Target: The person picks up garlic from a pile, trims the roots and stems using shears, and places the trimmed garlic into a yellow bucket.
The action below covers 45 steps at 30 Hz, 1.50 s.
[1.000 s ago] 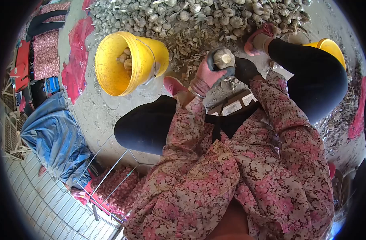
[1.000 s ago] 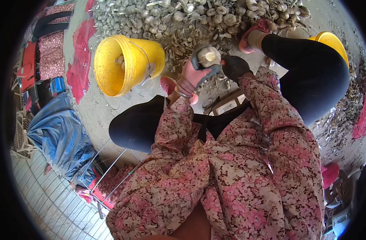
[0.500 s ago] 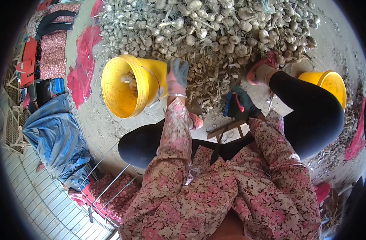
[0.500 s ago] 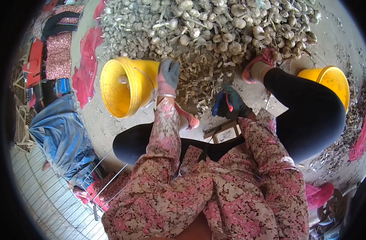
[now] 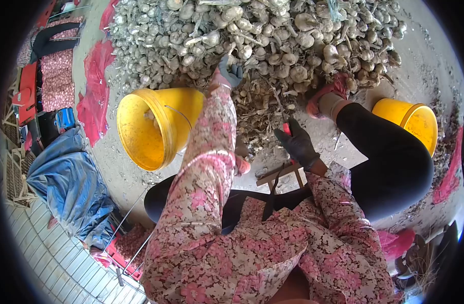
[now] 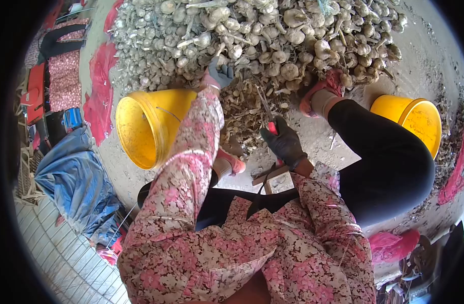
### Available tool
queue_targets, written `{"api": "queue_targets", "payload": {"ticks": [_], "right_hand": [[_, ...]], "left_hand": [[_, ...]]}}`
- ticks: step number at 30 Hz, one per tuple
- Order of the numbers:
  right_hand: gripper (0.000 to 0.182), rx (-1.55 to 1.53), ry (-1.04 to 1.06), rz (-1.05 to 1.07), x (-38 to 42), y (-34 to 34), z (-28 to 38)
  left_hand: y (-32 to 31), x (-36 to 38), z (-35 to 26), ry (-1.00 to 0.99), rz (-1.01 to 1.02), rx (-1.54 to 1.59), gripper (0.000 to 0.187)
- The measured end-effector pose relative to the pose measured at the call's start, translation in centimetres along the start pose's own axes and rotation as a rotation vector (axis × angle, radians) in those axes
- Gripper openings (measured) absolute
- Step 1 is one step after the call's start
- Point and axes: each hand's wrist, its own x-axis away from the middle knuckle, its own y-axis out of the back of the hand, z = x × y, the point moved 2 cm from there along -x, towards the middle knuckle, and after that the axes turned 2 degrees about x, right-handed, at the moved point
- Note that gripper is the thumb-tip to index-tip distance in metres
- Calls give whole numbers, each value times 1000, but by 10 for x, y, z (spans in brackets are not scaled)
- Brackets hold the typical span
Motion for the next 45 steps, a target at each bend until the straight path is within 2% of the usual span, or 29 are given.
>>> {"api": "queue_targets", "payload": {"ticks": [2, 4, 6, 10, 12, 13, 14, 16, 17, 18, 20, 21, 22, 24, 25, 26, 28, 29, 30, 32, 34, 35, 36, 37, 38, 40, 41, 43, 45], "right_hand": [[57, 15, 5, 6, -3, -1, 2], [57, 179, 166, -160, -5, -2, -7], [55, 227, 155, -143, -4, 3, 2], [44, 99, 170, -92, -1, -3, -6], [38, -193, 298, 16, -3, -15, -19], [25, -132, 337, -12, 16, -6, 8], [25, -135, 351, -9, 22, -5, 15], [14, -452, -203, 133, 31, -10, 10], [15, -516, -240, 161, 33, -9, 7], [15, -511, -231, 169, 30, -10, -4], [31, -248, 286, -36, 23, -14, -26], [44, -90, 385, -85, 26, -13, -24], [44, -85, 386, -78, 36, -7, -10], [63, 477, 600, -179, 60, 3, 31], [69, 567, 590, -197, 60, 0, 29], [69, 571, 587, -196, 60, -2, 27], [73, 704, 612, -211, 62, -8, 25], [73, 709, 604, -207, 62, -9, 24], [76, 745, 582, -185, 63, -10, 24], [79, 784, 549, -163, 60, -14, 19], [69, 717, 545, -130, 57, -17, 10], [69, 717, 528, -127, 56, -17, 4], [61, 705, 448, -49, 55, -18, 0], [52, 692, 374, 29, 51, -19, -3], [52, 692, 368, 33, 48, -18, -6], [33, 730, 345, 104, 41, -19, -14], [33, 727, 345, 103, 29, -17, -22], [18, 798, 382, 67, 5, -12, -50], [18, 779, 360, 31, 1, -5, -68]], "left_hand": [[13, 27, 13, 0, 423, 110, 31], [33, 49, 39, 183, 688, 162, 29], [36, 129, 75, -34, 639, 100, 14], [70, 164, 119, 27, 783, 52, 16], [77, 177, 131, 98, 917, 49, 16], [82, 179, 131, 48, 876, 67, 17], [85, 180, 129, 34, 882, 65, 17], [92, 183, 120, 64, 879, 447, 17], [97, 187, 113, 86, 1015, 490, 14], [99, 195, 108, 74, 1021, 494, 14], [108, 211, 96, -461, 656, -182, 25], [117, 203, 88, -659, 633, -444, 40], [122, 204, 85, -661, 628, -438, 40], [127, 217, 78, -1266, 292, -1008, 50], [126, 227, 79, -1140, 300, -972, 53], [128, 222, 81, -1135, 302, -969, 53], [132, 209, 85, -1409, 163, -1098, 52], [136, 202, 87, -1442, 159, -1167, 52], [137, 207, 88, -1433, 162, -1167, 52], [135, 219, 92, -1184, 355, -1078, 56], [137, 225, 97, -1163, 301, -1172, 55], [138, 228, 100, -1145, 346, -1149, 54], [140, 228, 103, -1128, 387, -1124, 52], [144, 216, 100, -1263, 277, -1366, 50], [147, 210, 100, -1256, 278, -1369, 50], [151, 206, 102, -980, 411, -1240, 52], [152, 207, 103, -980, 411, -1244, 52], [149, 229, 107, -987, 660, -1075, 59], [142, 225, 112, -958, 680, -952, 64]]}}
